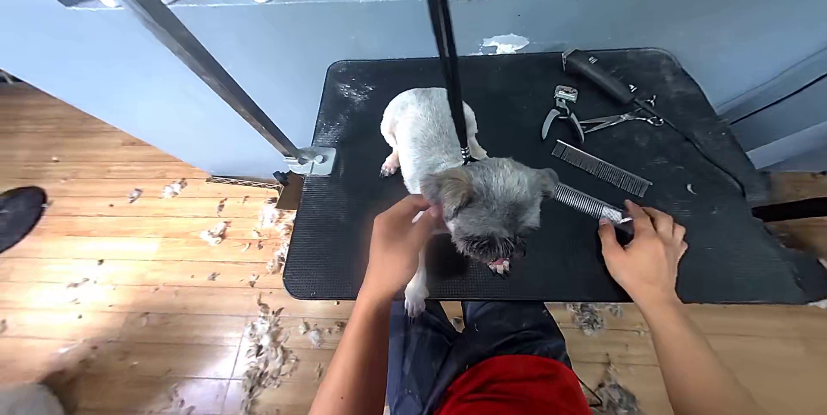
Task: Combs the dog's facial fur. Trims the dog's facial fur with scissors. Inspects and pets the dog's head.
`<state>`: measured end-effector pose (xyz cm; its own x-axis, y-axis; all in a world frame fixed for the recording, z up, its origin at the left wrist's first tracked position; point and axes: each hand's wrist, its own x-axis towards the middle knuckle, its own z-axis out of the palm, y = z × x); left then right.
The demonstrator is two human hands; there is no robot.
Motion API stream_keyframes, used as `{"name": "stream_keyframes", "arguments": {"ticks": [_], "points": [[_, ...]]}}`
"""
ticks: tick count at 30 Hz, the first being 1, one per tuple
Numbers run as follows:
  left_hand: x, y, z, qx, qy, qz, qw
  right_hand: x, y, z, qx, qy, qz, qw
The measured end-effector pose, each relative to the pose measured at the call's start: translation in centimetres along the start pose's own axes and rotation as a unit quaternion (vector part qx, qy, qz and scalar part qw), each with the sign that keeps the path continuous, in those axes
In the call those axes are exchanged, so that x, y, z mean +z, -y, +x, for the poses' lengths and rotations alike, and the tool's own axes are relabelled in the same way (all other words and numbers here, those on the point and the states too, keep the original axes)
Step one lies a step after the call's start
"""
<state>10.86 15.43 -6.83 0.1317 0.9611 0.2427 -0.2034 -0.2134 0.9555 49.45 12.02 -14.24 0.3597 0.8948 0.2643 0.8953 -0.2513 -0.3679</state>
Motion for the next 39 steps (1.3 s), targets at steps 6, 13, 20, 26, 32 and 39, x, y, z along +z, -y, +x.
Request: {"name": "stream_keyframes", "arguments": {"ticks": [6, 13, 20, 26, 32, 39], "points": [[1.7, 2.5, -1.9, 0.029, 0.046, 0.071, 0.996, 0.0, -0.2, 0.3, 0.01, 0.019, -0.008, 1.0], [5.2, 5.7, -2.3, 0.245, -0.022, 0.196, 0.949, -0.5, -0.6, 0.0, 0.041, 0.027, 0.049, 0.998], [6.5, 4.8, -1.8, 0.301, -0.065, 0.179, 0.934, -1.5, -0.7, 0.9, 0.057, 0.065, 0.091, 0.992], [6.4, 3.4, -0.5, 0.266, -0.087, 0.242, 0.929, -4.2, 0.3, 2.6, 0.041, 0.029, 0.272, 0.961], [7.2, 3.1, 0.0, 0.343, -0.091, 0.289, 0.889, -6.2, 3.2, 4.6, -0.112, 0.046, 0.434, 0.893], [6.9, 1.9, 0.3, 0.352, -0.13, 0.247, 0.893, -9.8, 9.6, 5.6, -0.364, -0.003, 0.404, 0.839]]}}
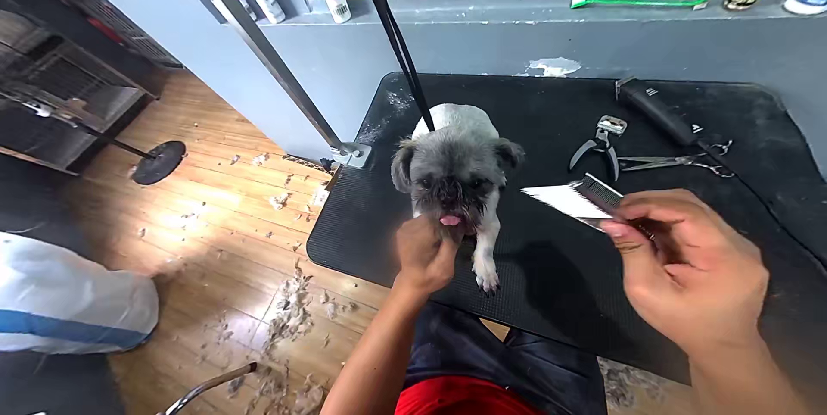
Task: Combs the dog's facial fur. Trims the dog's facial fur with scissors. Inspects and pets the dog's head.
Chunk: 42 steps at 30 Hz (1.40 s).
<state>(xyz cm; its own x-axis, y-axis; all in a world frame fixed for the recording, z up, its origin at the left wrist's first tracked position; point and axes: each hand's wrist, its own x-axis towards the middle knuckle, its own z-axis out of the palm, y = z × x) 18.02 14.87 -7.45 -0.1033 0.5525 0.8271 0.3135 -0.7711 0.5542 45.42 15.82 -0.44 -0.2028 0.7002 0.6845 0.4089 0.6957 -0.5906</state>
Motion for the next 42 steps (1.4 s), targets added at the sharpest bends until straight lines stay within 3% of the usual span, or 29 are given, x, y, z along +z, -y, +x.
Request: {"name": "stream_keyframes", "arguments": {"ticks": [6, 10, 21, 34, 39, 42], "points": [[0.0, 0.7, 1.1, 0.024, -0.003, -0.036, 0.999, 2.6, 2.7, 5.0, -0.116, 0.03, -0.074, 0.99], [0.0, 0.9, 1.5, 0.036, 0.006, -0.039, 0.999, 3.9, 2.9, 7.2, -0.127, 0.039, -0.146, 0.98], [-0.5, 0.9, -0.1, 0.045, 0.043, -0.049, 0.997, 5.0, 3.4, 5.6, -0.12, 0.018, -0.141, 0.982], [-0.4, 0.9, -1.9, 0.031, 0.041, -0.048, 0.998, 2.6, 4.8, 6.3, -0.213, 0.102, -0.236, 0.943], [-0.6, 1.1, -2.0, 0.027, 0.031, -0.047, 0.998, 2.5, 5.6, 6.5, -0.203, 0.089, -0.215, 0.951], [-0.7, 1.3, -2.1, 0.025, 0.029, -0.036, 0.999, 2.4, 4.2, 5.4, -0.108, 0.055, -0.202, 0.972]]}}
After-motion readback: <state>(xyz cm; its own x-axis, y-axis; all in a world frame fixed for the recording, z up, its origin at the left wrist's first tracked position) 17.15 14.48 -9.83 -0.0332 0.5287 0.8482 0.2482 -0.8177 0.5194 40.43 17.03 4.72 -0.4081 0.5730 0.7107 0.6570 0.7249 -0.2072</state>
